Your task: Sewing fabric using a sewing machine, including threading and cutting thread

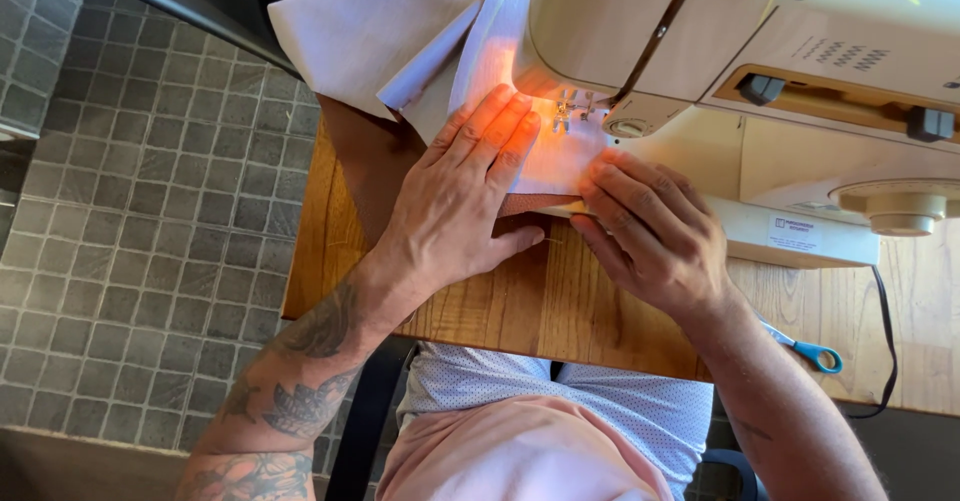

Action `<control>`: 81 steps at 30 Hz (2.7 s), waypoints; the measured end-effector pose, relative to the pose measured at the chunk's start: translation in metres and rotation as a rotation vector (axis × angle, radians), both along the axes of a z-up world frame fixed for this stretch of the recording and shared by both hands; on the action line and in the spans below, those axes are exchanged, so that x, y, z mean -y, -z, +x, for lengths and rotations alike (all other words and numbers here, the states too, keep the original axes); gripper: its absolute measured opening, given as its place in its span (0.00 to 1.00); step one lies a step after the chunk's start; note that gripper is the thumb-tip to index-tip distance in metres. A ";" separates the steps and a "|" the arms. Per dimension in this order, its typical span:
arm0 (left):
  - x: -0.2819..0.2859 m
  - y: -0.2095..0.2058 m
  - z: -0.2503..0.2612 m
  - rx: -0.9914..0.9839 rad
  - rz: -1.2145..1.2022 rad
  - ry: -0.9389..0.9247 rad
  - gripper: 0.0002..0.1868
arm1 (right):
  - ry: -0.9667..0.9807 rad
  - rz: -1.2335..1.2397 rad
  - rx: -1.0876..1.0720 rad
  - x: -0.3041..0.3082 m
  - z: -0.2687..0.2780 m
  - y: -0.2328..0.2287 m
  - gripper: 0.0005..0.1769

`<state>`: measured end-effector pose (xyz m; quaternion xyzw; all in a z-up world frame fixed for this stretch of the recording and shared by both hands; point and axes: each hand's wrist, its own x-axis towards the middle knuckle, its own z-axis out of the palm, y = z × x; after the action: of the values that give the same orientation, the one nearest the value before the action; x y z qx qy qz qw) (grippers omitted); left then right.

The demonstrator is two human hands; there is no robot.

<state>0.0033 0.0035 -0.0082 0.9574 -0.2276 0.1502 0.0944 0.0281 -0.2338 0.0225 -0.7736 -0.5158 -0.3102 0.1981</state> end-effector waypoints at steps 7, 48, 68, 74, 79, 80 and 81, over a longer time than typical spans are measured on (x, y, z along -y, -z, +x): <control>0.000 -0.006 0.000 -0.009 -0.019 0.009 0.61 | -0.004 -0.001 0.011 -0.001 0.002 0.001 0.09; 0.006 -0.004 -0.003 0.030 -0.049 -0.006 0.66 | 0.058 0.018 0.007 0.001 -0.003 -0.005 0.13; 0.006 -0.003 -0.002 0.035 -0.052 0.006 0.66 | 0.060 0.015 0.020 0.002 -0.003 0.002 0.12; 0.005 -0.002 -0.001 0.004 -0.019 -0.013 0.66 | 0.057 0.019 0.021 0.001 -0.002 0.004 0.12; -0.003 -0.016 0.001 -0.005 -0.062 0.005 0.66 | 0.060 0.020 0.019 0.000 -0.002 0.004 0.11; -0.008 -0.024 0.004 -0.113 -0.153 0.083 0.52 | 0.058 0.018 0.018 0.000 -0.002 0.005 0.12; -0.014 -0.033 0.008 -0.220 -0.245 0.161 0.42 | 0.055 0.016 0.018 0.001 -0.002 0.005 0.12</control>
<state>0.0111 0.0174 0.0244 0.9281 -0.2720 0.0630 0.2463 0.0259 -0.2346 0.0172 -0.7832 -0.4934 -0.3266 0.1912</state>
